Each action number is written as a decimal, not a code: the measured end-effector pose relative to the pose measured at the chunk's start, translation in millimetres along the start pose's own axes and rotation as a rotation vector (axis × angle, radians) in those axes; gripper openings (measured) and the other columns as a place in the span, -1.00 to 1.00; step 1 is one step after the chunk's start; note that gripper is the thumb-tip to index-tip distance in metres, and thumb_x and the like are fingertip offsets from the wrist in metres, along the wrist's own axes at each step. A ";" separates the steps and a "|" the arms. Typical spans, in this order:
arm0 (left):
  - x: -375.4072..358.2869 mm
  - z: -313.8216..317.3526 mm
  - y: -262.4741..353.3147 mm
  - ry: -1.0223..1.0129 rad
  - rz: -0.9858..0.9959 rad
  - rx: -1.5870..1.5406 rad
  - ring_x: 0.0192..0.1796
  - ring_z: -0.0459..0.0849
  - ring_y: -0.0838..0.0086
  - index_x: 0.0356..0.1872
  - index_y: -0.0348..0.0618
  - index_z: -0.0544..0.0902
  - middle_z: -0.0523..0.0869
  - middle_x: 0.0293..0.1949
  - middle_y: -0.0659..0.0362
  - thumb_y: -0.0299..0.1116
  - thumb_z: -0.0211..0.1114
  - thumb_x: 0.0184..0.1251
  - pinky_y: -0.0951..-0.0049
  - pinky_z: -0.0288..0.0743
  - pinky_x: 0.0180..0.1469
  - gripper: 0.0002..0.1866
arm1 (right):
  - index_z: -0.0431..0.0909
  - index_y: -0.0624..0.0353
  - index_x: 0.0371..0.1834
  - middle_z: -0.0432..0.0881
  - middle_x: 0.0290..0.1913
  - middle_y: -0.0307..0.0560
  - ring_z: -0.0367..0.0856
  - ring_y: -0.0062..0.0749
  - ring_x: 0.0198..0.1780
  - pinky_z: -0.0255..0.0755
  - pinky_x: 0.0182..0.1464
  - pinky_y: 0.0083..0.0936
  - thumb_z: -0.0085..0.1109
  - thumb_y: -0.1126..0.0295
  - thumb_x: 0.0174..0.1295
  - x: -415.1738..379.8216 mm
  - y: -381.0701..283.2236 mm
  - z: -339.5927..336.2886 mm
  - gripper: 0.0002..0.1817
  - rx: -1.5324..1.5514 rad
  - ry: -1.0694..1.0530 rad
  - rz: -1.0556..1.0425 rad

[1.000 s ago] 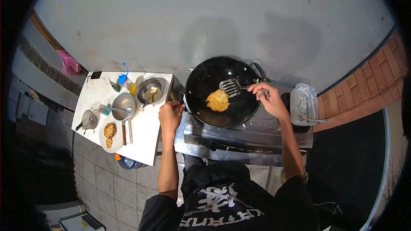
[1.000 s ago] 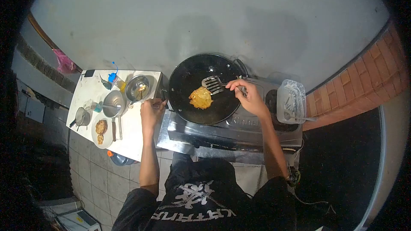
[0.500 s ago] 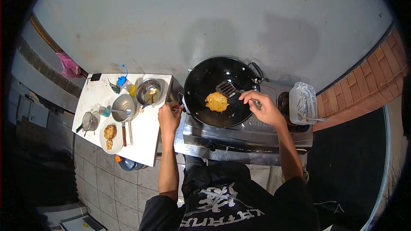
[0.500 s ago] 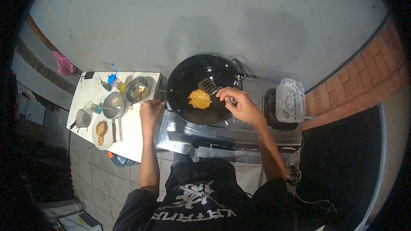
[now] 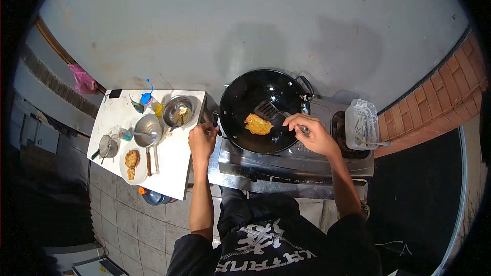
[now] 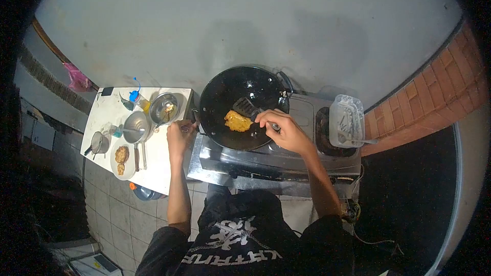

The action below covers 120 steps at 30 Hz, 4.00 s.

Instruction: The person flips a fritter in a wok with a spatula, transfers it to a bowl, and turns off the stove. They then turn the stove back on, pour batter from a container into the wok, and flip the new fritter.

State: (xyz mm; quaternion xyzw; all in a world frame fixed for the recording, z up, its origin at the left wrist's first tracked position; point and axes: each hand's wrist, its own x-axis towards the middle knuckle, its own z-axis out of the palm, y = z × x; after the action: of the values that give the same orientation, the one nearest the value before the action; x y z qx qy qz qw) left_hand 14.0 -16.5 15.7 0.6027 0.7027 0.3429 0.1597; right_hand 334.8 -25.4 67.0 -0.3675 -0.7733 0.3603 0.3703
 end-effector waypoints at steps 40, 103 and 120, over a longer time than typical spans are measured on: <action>-0.3 4.4 -3.0 0.036 -0.007 -0.023 -0.36 0.73 0.10 -0.40 -0.26 0.74 0.73 -0.47 -0.04 -0.32 0.47 0.07 0.26 0.55 -0.28 -0.80 | 0.47 0.36 -0.38 0.64 -0.18 -0.03 0.51 -0.25 -0.27 0.42 -0.13 -0.41 0.14 0.68 0.01 12.3 10.3 3.5 -0.90 -0.177 0.003 -0.061; -1.8 2.3 -1.1 0.035 -0.023 -0.034 -0.35 0.74 0.09 -0.34 -0.31 0.74 0.73 -0.46 -0.07 -0.33 0.48 0.08 0.27 0.54 -0.26 -0.77 | 0.50 0.36 -0.29 0.62 -0.34 -0.11 0.51 -0.68 -0.57 0.36 -0.56 -0.68 0.02 0.62 0.33 -5.3 32.4 61.0 -0.93 0.397 0.613 0.243; 0.4 5.4 -2.5 0.030 -0.039 -0.023 -0.35 0.73 0.10 -0.33 -0.29 0.73 0.73 -0.43 -0.05 -0.33 0.48 0.08 0.27 0.53 -0.28 -0.77 | 0.50 0.35 -0.26 0.55 -0.54 -0.15 0.57 -0.59 -0.54 0.41 -0.50 -0.59 0.08 0.52 0.36 -5.1 41.2 70.8 -0.91 0.085 0.566 0.336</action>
State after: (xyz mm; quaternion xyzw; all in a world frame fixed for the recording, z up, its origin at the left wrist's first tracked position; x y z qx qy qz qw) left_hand 15.5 -14.7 10.3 0.5818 0.7125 0.3568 0.1627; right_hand 290.3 -30.4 -1.8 -0.5594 -0.5526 0.3319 0.5210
